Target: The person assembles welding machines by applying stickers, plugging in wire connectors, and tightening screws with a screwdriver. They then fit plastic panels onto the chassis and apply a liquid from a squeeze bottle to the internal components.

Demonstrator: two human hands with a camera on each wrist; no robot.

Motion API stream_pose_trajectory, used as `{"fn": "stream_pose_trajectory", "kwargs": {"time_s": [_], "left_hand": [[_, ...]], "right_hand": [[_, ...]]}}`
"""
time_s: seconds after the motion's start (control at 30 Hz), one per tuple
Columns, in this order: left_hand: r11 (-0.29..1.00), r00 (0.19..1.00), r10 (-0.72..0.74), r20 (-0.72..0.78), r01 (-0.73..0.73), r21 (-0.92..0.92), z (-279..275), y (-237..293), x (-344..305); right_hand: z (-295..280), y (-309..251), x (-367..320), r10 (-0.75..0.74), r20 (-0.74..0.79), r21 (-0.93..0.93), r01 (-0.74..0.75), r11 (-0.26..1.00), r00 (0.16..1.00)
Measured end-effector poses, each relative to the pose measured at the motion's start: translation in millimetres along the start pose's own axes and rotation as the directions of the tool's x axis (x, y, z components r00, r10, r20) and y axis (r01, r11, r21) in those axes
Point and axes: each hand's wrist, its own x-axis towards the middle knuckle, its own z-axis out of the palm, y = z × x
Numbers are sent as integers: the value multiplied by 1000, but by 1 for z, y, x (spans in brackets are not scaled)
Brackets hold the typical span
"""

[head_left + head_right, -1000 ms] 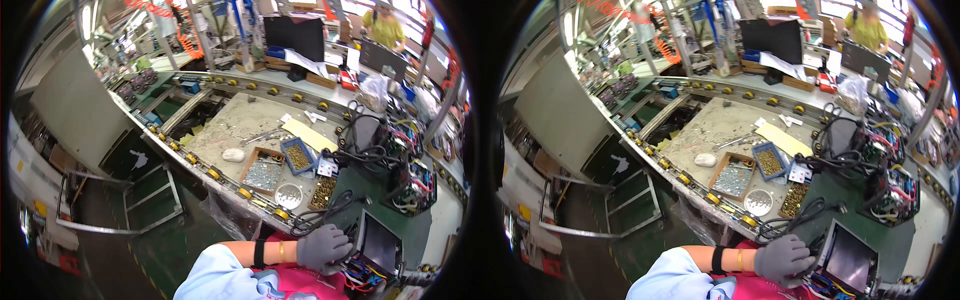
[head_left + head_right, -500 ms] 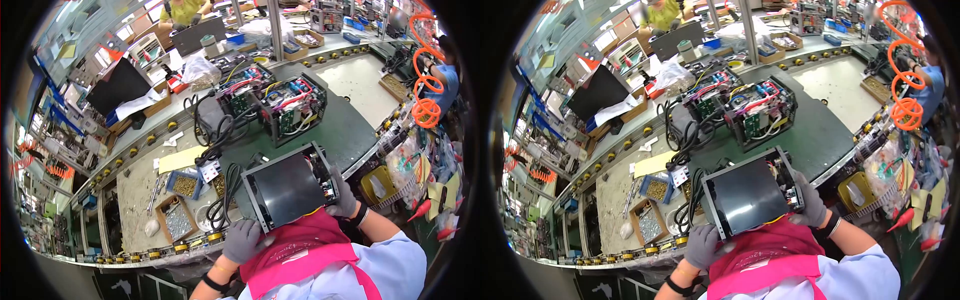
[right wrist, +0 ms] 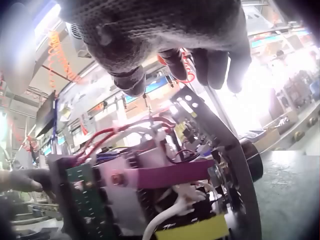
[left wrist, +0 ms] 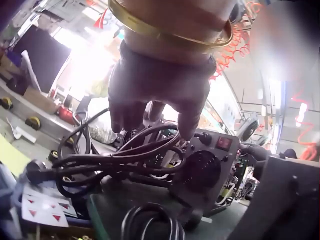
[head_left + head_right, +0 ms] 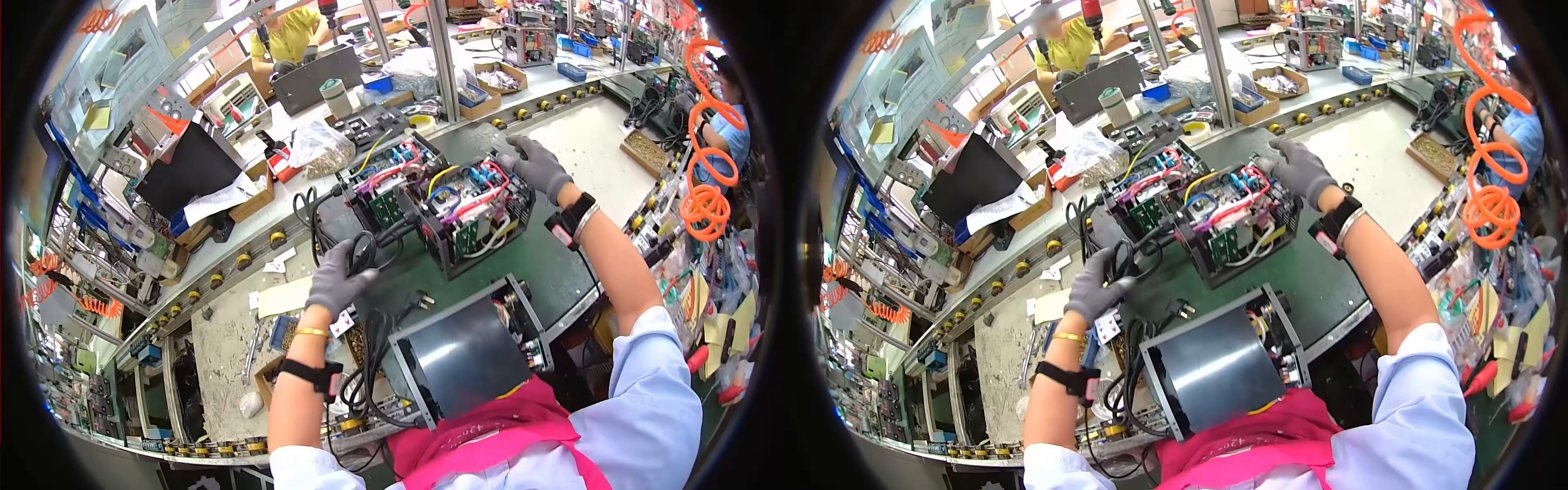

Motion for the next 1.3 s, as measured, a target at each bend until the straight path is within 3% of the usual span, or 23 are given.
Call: {"fn": "stream_pose_trajectory", "kwargs": {"time_s": [0.07,0.1,0.17,0.2,0.3,0.33,0.37,0.47,0.5,0.57,0.63,0.67,0.73,0.8,0.83,0.9,0.97,1.1,1.17,1.23,1.3], "left_hand": [[990,995,-94,42,98,-97,18,-6,15],[976,985,-157,66,165,-141,22,-6,19],[971,979,-148,137,170,-169,26,-9,22],[988,987,-145,62,148,-43,26,-3,18],[985,982,-171,85,168,46,32,-13,26],[996,997,-71,10,71,-59,26,-15,23],[992,992,-126,15,126,-2,17,-16,25],[960,990,-96,102,65,272,-30,-6,26],[898,968,-232,93,177,402,-51,25,23],[797,993,20,-115,54,602,-42,10,22],[764,895,388,-220,-179,620,-34,18,2],[840,882,405,-243,-253,481,-21,25,-8],[857,921,382,81,-385,343,2,41,-31],[871,928,239,284,-334,359,28,41,-54],[808,907,265,328,-395,437,37,36,-60],[792,913,193,359,-361,492,45,34,-63],[712,881,221,418,-439,548,42,32,-55],[800,963,63,263,-207,564,-15,58,-69],[707,918,-183,351,-125,696,-48,64,-86],[651,871,-407,274,66,757,-84,75,-116],[593,760,-562,326,96,799,-114,88,-147]], "right_hand": [[8,8,24,138,183,112,-160,981,973],[19,18,32,119,266,131,-158,979,957],[37,38,46,73,422,165,-155,974,904],[38,36,41,74,454,307,-233,923,888],[30,28,33,94,508,378,-319,869,856],[31,27,30,93,506,427,-344,836,857],[29,23,28,100,512,421,-351,836,853],[22,8,23,150,525,410,-403,818,838],[22,7,23,187,537,401,-444,801,823],[27,15,24,183,529,411,-439,799,829],[37,30,29,138,492,441,-383,812,860],[38,28,31,136,478,450,-374,811,868],[34,19,27,152,475,478,-399,782,867],[37,25,31,130,466,479,-373,795,875],[40,27,37,99,465,461,-336,821,880],[35,22,30,162,522,542,-473,695,837],[31,18,27,257,547,538,-570,621,797],[25,9,25,230,568,574,-580,578,790],[22,4,24,260,552,552,-581,599,792],[28,11,27,246,532,573,-558,600,810],[28,10,26,312,546,568,-618,543,777]]}}
